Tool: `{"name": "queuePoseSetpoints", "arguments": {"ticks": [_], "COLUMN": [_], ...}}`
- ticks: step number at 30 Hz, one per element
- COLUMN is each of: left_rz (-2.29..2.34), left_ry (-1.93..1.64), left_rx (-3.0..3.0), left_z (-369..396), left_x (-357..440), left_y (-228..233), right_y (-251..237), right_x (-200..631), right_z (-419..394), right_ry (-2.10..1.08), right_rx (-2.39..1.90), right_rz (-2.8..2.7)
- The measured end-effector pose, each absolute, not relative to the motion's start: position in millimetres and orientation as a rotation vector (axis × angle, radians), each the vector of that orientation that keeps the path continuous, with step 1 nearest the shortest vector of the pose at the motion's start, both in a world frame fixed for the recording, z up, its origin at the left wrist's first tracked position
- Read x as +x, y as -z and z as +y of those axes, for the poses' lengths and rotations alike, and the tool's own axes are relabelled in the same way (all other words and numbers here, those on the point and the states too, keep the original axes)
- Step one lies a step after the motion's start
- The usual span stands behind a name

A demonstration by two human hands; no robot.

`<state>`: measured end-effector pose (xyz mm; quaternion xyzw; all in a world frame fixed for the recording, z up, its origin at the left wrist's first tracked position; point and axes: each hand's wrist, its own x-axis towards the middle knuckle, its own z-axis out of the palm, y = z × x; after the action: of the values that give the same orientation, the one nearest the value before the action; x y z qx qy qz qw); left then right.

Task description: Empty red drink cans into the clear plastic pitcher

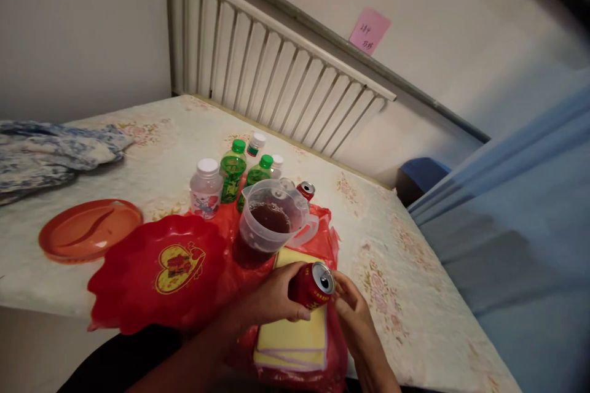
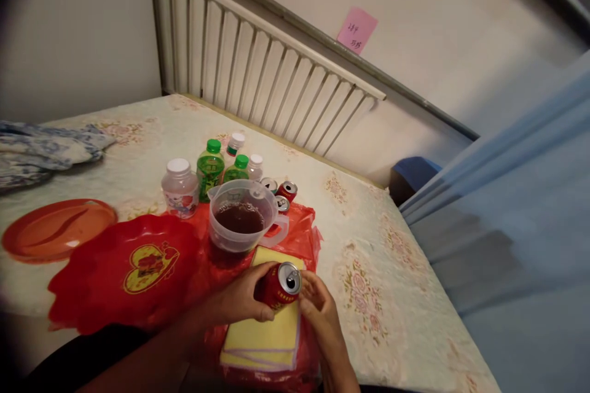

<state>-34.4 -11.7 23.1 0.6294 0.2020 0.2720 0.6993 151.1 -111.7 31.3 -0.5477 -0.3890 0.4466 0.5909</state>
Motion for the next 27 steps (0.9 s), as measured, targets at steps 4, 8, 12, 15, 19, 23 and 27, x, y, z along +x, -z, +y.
{"name": "queuePoseSetpoints", "arguments": {"ticks": [4,8,12,15,19,23,27], "left_rz": [0.424,0.411,0.410,0.426,0.393,0.373,0.476], "left_ry": [-0.564,-0.569,-0.622,-0.604,-0.577,-0.603,-0.626], "left_rx": [1.290,1.277,1.371,1.388,1.382,1.341,1.390], "left_z": [-10.6,-7.7,-4.7,-3.9,-3.8,-2.6,1.9], "left_x": [-24.9,-15.7,-9.7,-8.1,-4.1,2.9,2.8], "left_y": [-22.8,-17.7,-15.4,-17.6,-17.7,-11.5,-3.5], "right_y": [-35.8,-41.7,-41.1,-41.1,-39.5,-32.6,-28.4], "right_x": [139.5,132.8,134.3,135.8,137.7,146.2,171.0], "right_z": [-113.9,-108.5,-104.8,-102.0,-98.8,-98.7,-96.4], "right_ry": [-1.052,-1.005,-0.871,-0.823,-0.860,-0.826,-0.760], "right_rx": [-1.284,-1.379,-1.509,-1.535,-1.445,-1.426,-1.419], "right_rz": [-0.981,-1.025,-1.024,-1.022,-1.021,-1.009,-0.942]}}
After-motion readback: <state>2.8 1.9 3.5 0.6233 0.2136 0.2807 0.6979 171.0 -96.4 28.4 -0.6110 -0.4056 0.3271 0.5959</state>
